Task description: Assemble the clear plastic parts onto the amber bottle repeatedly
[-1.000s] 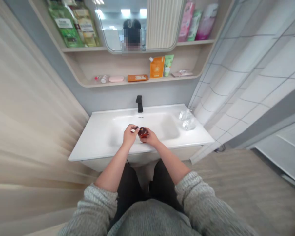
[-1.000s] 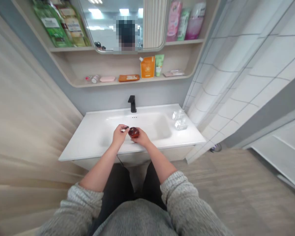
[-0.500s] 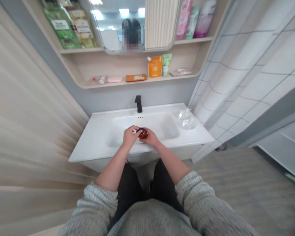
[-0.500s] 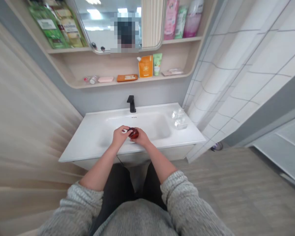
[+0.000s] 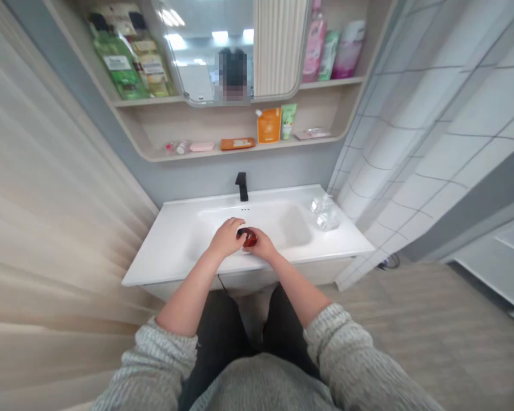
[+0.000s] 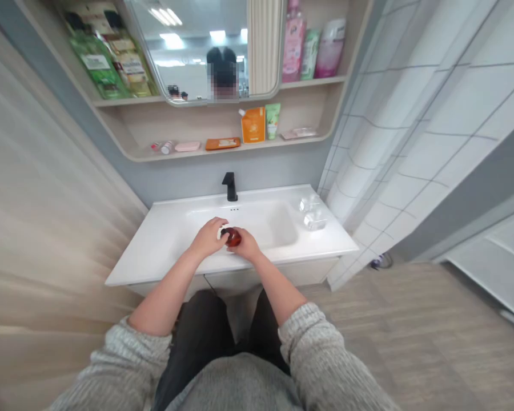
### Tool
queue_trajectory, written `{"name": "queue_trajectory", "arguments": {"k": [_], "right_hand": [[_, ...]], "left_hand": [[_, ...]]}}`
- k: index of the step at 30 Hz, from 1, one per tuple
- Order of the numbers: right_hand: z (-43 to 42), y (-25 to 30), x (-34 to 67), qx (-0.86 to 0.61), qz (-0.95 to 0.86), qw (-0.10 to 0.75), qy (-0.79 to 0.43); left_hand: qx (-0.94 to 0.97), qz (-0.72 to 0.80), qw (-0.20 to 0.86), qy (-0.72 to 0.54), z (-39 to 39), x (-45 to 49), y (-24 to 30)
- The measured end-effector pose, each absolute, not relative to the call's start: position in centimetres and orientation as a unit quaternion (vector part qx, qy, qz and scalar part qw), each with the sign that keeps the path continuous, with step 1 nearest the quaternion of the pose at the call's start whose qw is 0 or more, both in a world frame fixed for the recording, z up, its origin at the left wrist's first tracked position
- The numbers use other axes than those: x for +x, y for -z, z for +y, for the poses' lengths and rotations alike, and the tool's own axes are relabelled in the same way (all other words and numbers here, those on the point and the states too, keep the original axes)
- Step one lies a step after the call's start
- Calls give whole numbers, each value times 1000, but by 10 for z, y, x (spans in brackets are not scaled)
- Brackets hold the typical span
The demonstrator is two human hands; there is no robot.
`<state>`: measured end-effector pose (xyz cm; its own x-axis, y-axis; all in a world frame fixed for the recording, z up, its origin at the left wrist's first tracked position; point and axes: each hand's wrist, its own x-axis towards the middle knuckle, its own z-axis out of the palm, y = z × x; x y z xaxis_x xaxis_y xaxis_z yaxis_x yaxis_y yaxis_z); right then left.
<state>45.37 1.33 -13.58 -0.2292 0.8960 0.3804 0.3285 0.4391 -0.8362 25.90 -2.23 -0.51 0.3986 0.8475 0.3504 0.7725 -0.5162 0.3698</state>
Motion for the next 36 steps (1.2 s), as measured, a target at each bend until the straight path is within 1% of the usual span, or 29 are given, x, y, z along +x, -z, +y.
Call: {"name": "queue_trajectory", "arguments": {"k": [2, 3, 5, 7, 8, 11, 12, 16, 17, 19, 21, 23, 27, 31, 34, 36], "right_hand": [[13, 136, 454, -431, -715, 448, -321], [12, 135, 454, -434, -712, 446, -323], [11, 134, 454, -439, -706, 449, -326], [10, 132, 454, -437, -704, 456, -325], [9, 132, 454, -435, -704, 459, -323], [9, 132, 453, -436, -706, 458, -320], [9, 132, 453, -438, -706, 457, -318], [11, 136, 451, -421, -716, 463, -308], [11, 137, 451, -416, -720, 465, -304], [10, 137, 451, -415, -723, 466, -297], [10, 136, 451, -416, -728, 462, -289], [8, 134, 451, -409, -741, 454, -278], [7, 133, 451, -412, -752, 440, -268], [7, 135, 452, -409, -751, 439, -274], [8, 134, 454, -397, -756, 438, -283], [7, 131, 456, -394, -754, 439, -290]], "left_hand": [[813, 546, 61, -193, -24, 258, -1], [818, 548, 65, -162, -24, 257, -4], [851, 502, 78, -132, -26, 257, -7], [873, 461, 72, -142, -28, 258, -8], [870, 467, 64, -147, -29, 260, -8], [828, 542, 51, -136, -31, 264, -8], [827, 544, 54, -129, -31, 266, -8], [880, 444, 61, -156, -33, 266, -6], [879, 444, 52, -167, -33, 265, -5], [853, 495, 29, -160, -34, 265, -4], [827, 550, 13, -115, -33, 265, -5], [819, 568, 9, -74, -33, 264, -7], [858, 508, 13, -73, -33, 257, -13], [850, 520, 22, -79, -32, 253, -12], [872, 483, 35, -75, -28, 250, -7], [874, 475, 43, -98, -27, 243, 0]]}}
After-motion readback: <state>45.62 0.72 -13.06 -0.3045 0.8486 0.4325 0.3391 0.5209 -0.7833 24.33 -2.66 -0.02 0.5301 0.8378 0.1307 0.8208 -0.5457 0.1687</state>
